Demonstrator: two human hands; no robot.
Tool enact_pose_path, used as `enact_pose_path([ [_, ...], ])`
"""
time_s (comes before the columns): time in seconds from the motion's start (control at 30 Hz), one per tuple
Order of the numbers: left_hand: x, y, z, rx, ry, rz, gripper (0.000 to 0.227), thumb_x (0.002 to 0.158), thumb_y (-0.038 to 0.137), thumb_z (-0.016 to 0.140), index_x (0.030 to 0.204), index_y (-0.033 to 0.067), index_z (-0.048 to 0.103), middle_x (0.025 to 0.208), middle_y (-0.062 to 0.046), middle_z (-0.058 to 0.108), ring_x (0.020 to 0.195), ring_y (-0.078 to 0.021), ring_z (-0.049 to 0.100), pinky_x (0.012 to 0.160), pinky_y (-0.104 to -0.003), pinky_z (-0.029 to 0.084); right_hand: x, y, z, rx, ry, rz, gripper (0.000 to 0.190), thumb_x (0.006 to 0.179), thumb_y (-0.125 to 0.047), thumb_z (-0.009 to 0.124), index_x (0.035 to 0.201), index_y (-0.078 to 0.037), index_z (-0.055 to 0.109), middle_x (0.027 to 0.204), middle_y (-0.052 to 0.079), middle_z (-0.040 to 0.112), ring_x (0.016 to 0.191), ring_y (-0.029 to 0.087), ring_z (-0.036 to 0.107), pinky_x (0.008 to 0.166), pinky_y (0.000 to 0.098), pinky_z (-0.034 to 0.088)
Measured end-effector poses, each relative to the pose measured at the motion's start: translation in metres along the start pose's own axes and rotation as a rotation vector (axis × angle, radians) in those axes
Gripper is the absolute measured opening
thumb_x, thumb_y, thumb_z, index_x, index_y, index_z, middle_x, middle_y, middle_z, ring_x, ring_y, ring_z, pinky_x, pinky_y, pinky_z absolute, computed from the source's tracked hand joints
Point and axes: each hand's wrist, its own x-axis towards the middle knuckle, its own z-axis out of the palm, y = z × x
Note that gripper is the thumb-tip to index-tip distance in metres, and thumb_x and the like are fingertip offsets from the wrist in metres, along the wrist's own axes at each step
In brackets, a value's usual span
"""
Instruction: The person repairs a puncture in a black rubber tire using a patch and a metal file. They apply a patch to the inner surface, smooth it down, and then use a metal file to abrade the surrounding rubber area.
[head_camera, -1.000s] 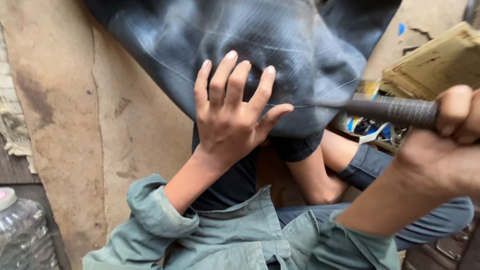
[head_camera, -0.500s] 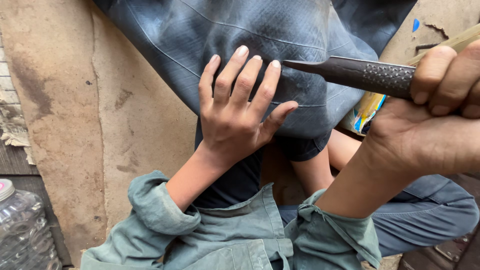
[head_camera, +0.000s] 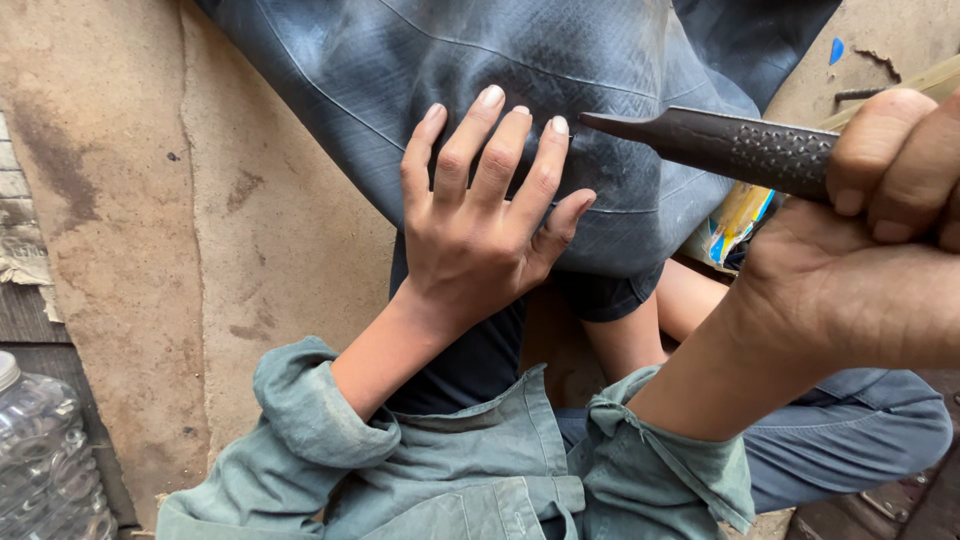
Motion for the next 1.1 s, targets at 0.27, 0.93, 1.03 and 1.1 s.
enact_pose_path([
  [0.27,0.002,-0.002,0.005,0.050,-0.004,0.015,0.036,0.109,0.034,0.063,0.133,0.0085,0.069,0.135,-0.011,0.057,0.138,-0.0293,0.047,0.119,-0.055,0.035,0.081,0.018,-0.111,-0.575,-0.611,0.013,0.030,0.112,-0.022,0.039,0.085,-0.011,0.035,0.069,0.002,0.027,0.055,0.013,0.024,0.052,0.0293,0.024],
  [0.93,-0.002,0.000,0.009,0.087,0.013,0.026,0.034,0.111,0.038,0.062,0.134,0.0133,0.065,0.137,-0.012,0.051,0.139,-0.0296,0.043,0.117,-0.057,0.034,0.002,0.016,0.007,-0.166,-0.503,0.096,0.048,0.121,-0.030,0.029,0.082,-0.002,0.023,0.064,0.008,0.020,0.051,0.019,0.018,0.045,0.0356,0.021],
  [1.03,0.000,-0.002,0.011,0.078,0.011,0.028,0.033,0.110,0.036,0.065,0.132,0.0123,0.066,0.138,-0.012,0.051,0.139,-0.0295,0.043,0.118,-0.057,0.034,0.022,0.028,-0.026,-0.377,-0.586,-0.014,0.045,0.121,-0.030,0.032,0.087,0.000,0.028,0.064,0.009,0.023,0.050,0.020,0.021,0.047,0.0364,0.022],
  [1.1,-0.004,-0.003,0.009,0.090,-0.003,0.015,0.031,0.108,0.032,0.064,0.129,0.0097,0.065,0.139,-0.012,0.051,0.141,-0.0292,0.042,0.119,-0.056,0.033,0.035,0.044,-0.054,-0.469,-0.567,-0.068,0.044,0.121,-0.030,0.035,0.090,0.001,0.031,0.064,0.009,0.024,0.050,0.020,0.023,0.048,0.0369,0.023],
])
